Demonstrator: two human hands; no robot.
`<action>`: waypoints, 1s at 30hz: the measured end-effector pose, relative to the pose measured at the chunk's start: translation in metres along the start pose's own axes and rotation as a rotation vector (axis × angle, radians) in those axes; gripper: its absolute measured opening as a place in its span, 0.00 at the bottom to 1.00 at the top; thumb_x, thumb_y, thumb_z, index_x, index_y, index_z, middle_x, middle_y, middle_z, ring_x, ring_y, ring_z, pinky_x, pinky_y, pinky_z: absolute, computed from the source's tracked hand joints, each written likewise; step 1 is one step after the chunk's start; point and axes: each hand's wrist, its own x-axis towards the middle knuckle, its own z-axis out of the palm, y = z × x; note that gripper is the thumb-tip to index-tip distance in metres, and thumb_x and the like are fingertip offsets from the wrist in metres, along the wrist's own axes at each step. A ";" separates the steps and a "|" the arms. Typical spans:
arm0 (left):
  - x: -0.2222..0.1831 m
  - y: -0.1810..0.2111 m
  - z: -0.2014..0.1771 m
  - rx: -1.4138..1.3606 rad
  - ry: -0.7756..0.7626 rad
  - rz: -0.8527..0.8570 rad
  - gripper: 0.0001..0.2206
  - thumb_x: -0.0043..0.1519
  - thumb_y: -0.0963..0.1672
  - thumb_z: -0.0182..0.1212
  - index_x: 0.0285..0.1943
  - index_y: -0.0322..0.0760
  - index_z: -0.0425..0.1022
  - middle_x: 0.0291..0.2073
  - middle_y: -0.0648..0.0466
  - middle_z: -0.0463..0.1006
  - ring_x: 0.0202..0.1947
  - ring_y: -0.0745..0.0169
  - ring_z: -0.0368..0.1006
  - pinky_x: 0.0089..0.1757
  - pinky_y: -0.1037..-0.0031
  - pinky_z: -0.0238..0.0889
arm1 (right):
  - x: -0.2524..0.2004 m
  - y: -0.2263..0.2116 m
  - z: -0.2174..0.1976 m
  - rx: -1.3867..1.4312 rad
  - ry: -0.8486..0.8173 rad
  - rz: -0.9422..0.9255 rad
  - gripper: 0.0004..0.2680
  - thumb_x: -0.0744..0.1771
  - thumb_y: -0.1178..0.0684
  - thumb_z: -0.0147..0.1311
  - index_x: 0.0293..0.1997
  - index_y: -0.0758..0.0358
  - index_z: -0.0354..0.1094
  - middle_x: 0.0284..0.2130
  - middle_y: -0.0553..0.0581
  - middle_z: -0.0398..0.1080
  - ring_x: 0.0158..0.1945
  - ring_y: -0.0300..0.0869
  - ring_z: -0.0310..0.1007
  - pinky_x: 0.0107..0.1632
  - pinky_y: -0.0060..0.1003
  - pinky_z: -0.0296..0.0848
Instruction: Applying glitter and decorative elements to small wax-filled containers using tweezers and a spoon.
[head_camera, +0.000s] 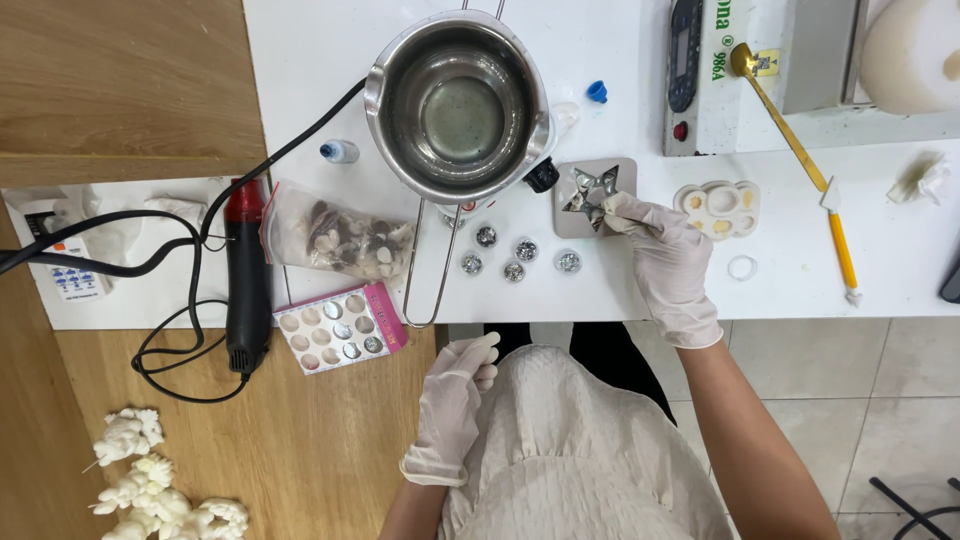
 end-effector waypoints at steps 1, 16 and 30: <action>0.000 0.000 0.001 -0.001 -0.001 -0.001 0.11 0.60 0.43 0.67 0.47 0.30 0.79 0.32 0.57 0.78 0.28 0.74 0.69 0.33 0.81 0.63 | -0.001 0.006 -0.001 -0.002 0.000 0.000 0.08 0.66 0.64 0.63 0.50 0.69 0.77 0.44 0.56 0.80 0.46 0.36 0.78 0.52 0.29 0.76; 0.001 0.002 0.001 0.004 0.025 -0.001 0.12 0.59 0.43 0.68 0.48 0.30 0.78 0.32 0.57 0.78 0.27 0.75 0.69 0.33 0.82 0.62 | -0.010 0.011 -0.007 0.342 0.058 0.050 0.09 0.66 0.64 0.61 0.50 0.70 0.74 0.46 0.54 0.78 0.50 0.34 0.78 0.57 0.28 0.77; -0.001 0.003 -0.007 -0.001 -0.003 0.013 0.12 0.60 0.44 0.67 0.48 0.30 0.79 0.33 0.57 0.79 0.29 0.75 0.70 0.34 0.82 0.64 | -0.011 -0.002 0.003 -0.107 0.027 -0.146 0.07 0.68 0.62 0.63 0.51 0.65 0.77 0.44 0.56 0.79 0.46 0.37 0.79 0.51 0.30 0.76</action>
